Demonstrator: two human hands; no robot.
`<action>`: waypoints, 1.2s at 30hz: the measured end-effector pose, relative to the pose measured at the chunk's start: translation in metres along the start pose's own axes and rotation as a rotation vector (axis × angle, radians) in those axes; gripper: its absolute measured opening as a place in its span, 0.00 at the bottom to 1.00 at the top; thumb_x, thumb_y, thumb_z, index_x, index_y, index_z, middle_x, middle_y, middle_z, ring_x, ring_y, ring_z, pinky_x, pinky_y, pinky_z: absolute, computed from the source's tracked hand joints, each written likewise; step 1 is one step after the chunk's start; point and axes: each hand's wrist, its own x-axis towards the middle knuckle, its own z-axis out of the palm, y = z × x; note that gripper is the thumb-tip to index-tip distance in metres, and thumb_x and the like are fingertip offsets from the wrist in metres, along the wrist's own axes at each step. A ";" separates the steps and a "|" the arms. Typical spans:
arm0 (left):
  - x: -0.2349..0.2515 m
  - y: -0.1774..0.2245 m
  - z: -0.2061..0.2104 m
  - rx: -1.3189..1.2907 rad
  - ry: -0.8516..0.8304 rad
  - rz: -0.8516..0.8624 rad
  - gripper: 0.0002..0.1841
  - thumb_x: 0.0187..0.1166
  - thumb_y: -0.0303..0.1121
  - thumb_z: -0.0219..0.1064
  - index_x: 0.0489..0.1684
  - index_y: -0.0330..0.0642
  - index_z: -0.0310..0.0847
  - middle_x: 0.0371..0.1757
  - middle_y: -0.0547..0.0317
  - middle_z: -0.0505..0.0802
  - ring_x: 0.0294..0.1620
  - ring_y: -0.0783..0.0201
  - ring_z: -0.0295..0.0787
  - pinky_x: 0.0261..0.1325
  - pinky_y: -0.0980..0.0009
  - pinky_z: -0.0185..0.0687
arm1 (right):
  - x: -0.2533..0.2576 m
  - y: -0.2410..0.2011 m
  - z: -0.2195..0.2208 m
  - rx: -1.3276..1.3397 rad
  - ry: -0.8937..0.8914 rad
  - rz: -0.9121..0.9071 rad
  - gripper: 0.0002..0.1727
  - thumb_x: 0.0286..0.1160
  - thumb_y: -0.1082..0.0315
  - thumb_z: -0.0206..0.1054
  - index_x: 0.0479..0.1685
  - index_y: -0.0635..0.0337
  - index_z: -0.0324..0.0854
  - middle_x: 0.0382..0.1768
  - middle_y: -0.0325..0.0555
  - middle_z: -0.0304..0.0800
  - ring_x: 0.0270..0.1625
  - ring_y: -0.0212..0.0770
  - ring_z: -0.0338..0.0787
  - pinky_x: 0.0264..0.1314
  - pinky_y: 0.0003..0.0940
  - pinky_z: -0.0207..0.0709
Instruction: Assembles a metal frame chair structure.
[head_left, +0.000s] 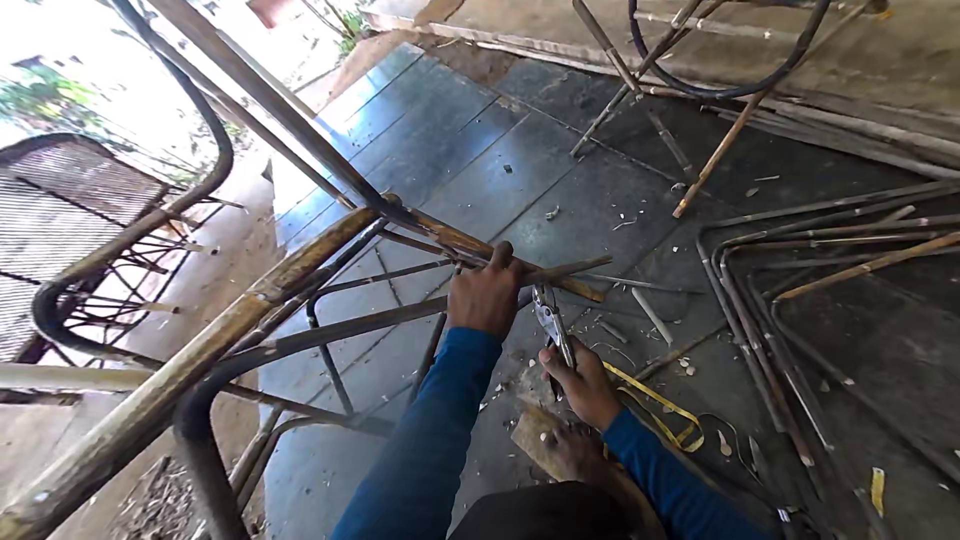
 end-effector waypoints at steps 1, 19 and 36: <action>0.000 0.000 0.000 0.001 0.003 -0.003 0.06 0.81 0.33 0.69 0.49 0.50 0.91 0.76 0.60 0.86 0.30 0.45 0.93 0.28 0.44 0.86 | 0.000 0.000 0.000 0.024 -0.004 0.002 0.23 0.82 0.42 0.63 0.52 0.55 0.81 0.30 0.41 0.90 0.29 0.39 0.90 0.35 0.40 0.87; -0.001 0.004 -0.001 0.013 -0.009 -0.009 0.06 0.82 0.33 0.69 0.48 0.50 0.91 0.75 0.59 0.86 0.29 0.44 0.92 0.27 0.43 0.85 | -0.004 -0.011 -0.001 0.173 -0.032 0.113 0.25 0.85 0.49 0.65 0.68 0.56 0.68 0.33 0.48 0.88 0.27 0.44 0.90 0.32 0.41 0.88; 0.011 -0.002 -0.007 -0.065 -0.062 -0.101 0.08 0.77 0.33 0.74 0.49 0.53 0.92 0.74 0.61 0.88 0.41 0.40 0.94 0.33 0.35 0.84 | 0.026 0.010 0.056 0.300 0.019 0.113 0.21 0.85 0.50 0.63 0.39 0.62 0.79 0.16 0.44 0.78 0.16 0.39 0.80 0.23 0.38 0.80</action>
